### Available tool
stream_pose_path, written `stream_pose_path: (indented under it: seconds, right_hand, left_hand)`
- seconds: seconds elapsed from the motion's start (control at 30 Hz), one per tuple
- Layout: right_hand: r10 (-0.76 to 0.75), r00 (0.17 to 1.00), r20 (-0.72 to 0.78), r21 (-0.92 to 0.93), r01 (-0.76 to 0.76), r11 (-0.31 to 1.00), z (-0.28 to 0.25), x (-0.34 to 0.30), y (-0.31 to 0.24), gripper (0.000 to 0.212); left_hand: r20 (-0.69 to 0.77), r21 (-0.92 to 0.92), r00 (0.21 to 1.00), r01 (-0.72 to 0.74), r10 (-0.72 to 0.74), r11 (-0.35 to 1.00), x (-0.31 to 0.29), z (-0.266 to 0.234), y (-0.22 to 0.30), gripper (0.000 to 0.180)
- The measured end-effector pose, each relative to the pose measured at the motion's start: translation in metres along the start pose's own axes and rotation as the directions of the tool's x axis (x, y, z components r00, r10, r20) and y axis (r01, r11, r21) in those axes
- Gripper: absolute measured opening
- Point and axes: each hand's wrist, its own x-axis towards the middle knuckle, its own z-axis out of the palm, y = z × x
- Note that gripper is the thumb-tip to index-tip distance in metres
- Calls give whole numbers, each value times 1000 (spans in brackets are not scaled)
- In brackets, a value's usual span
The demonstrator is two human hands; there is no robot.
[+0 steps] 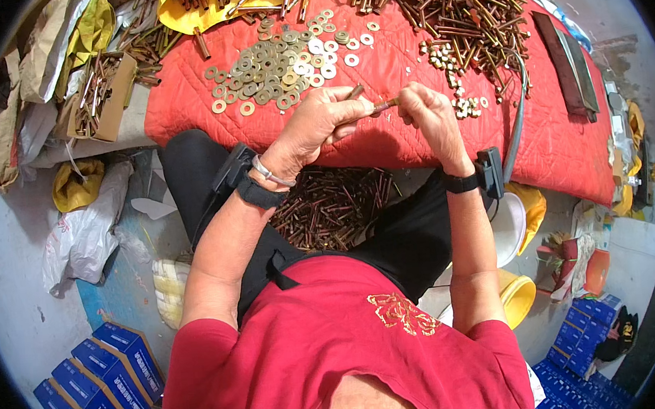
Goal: Assembling small metal rods with washers and storing them in bins.
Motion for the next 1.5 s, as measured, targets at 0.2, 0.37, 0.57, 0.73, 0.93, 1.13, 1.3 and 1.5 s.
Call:
stream_pose_path:
  seconds: [0.2, 0.37, 0.57, 0.73, 0.93, 1.13, 1.3, 1.5]
  right_hand:
    - [-261, 913, -313, 348, 367, 863, 18, 8, -21, 27]
    - [-191, 938, -290, 133, 237, 962, 17, 8, -22, 31]
    - [-259, 907, -333, 239, 347, 907, 23, 7, -20, 30]
    - [-83, 945, -316, 239, 164, 957, 19, 5, -20, 31]
    - [-205, 910, -360, 167, 279, 946, 29, 10, -8, 35]
    - [-98, 928, -358, 295, 212, 932, 24, 9, -14, 37]
    - [-183, 930, -320, 238, 265, 934, 25, 3, -17, 38]
    - [-148, 950, -276, 221, 213, 952, 26, 1, -19, 41]
  left_hand:
    - [-43, -188, 999, 18, -27, 982, 11, -1, -7, 18]
    - [-51, -202, 997, 41, -52, 979, 7, 0, -11, 15]
    - [-48, -165, 997, 47, -56, 985, 10, -9, -14, 16]
    - [-45, -206, 996, 63, -73, 977, 9, -8, -17, 16]
    - [-38, -244, 995, 85, -97, 966, 7, -9, -19, 16]
    - [-32, -244, 994, 98, -109, 965, 5, -9, -15, 16]
    - [-29, -219, 992, 114, -123, 969, 9, -11, -19, 16]
    - [-31, -244, 995, 88, -98, 966, 8, -9, -17, 15]
